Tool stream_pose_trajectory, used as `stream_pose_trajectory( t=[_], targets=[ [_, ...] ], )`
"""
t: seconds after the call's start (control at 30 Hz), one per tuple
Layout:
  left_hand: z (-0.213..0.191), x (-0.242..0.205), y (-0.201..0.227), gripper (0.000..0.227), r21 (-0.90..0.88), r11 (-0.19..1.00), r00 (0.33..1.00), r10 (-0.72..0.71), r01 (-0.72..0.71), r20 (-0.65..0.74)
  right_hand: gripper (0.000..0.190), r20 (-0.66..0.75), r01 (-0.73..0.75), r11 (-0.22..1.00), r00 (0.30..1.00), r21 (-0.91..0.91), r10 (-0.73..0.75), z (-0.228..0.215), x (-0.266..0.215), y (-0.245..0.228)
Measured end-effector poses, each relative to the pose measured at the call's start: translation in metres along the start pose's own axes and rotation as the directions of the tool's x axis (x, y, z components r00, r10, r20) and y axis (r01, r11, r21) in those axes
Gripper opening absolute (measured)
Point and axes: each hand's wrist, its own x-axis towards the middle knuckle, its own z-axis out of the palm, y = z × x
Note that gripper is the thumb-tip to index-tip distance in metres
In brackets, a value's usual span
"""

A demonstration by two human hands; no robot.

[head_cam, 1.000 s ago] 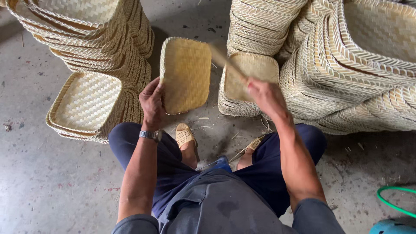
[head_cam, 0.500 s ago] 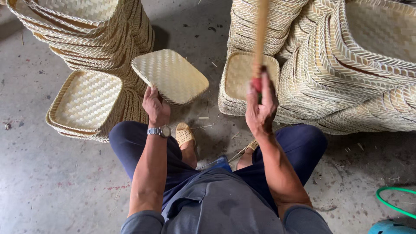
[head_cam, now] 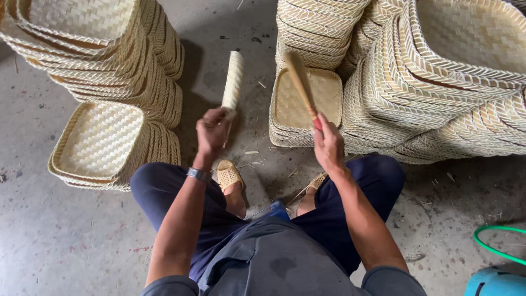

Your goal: The person picks up square woven bamboo trays one at a time and brushes off loose material with a small broom.

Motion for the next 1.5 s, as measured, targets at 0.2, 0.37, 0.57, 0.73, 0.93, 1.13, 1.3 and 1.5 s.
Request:
stream_pose_trajectory(
  t=[0.2, 0.37, 0.57, 0.73, 0.93, 1.13, 1.3, 1.5],
  targets=[
    [0.065, -0.011, 0.013, 0.020, 0.433, 0.822, 0.903, 0.208, -0.369, 0.375, 0.046, -0.170, 0.131, 0.991, 0.977, 0.001, -0.128, -0.044, -0.001, -0.005],
    [0.134, -0.012, -0.033, 0.030, 0.341, 0.651, 0.678, 0.375, -0.678, 0.633, 0.046, -0.144, 0.348, 0.937, 0.929, 0.018, -0.342, -0.038, -0.011, -0.014],
    [0.220, -0.018, -0.110, 0.037, 0.302, 0.520, 0.561, 0.463, -0.799, 0.686, 0.049, -0.080, 0.340, 0.939, 0.939, 0.044, -0.336, -0.025, -0.018, -0.005],
    [0.252, -0.016, -0.119, 0.027, 0.354, 0.564, 0.598, 0.331, -0.746, 0.730, 0.050, -0.063, 0.280, 0.957, 0.959, 0.072, -0.276, -0.025, -0.014, 0.005],
    [0.270, -0.010, -0.120, 0.030, 0.357, 0.584, 0.599, 0.292, -0.729, 0.746, 0.051, -0.051, 0.235, 0.965, 0.972, 0.119, -0.231, -0.026, -0.010, 0.006],
    [0.267, -0.014, -0.123, 0.029, 0.339, 0.599, 0.614, 0.339, -0.725, 0.713, 0.051, -0.035, 0.242, 0.963, 0.970, 0.119, -0.240, -0.027, -0.008, 0.006],
    [0.267, -0.014, -0.123, 0.029, 0.343, 0.603, 0.609, 0.312, -0.720, 0.729, 0.053, -0.003, 0.219, 0.968, 0.975, 0.121, -0.221, -0.025, -0.008, 0.005],
    [0.271, -0.022, -0.131, 0.035, 0.389, 0.606, 0.628, 0.245, -0.694, 0.739, 0.052, 0.022, 0.203, 0.968, 0.978, 0.147, -0.208, -0.024, -0.006, 0.002]
  ],
)
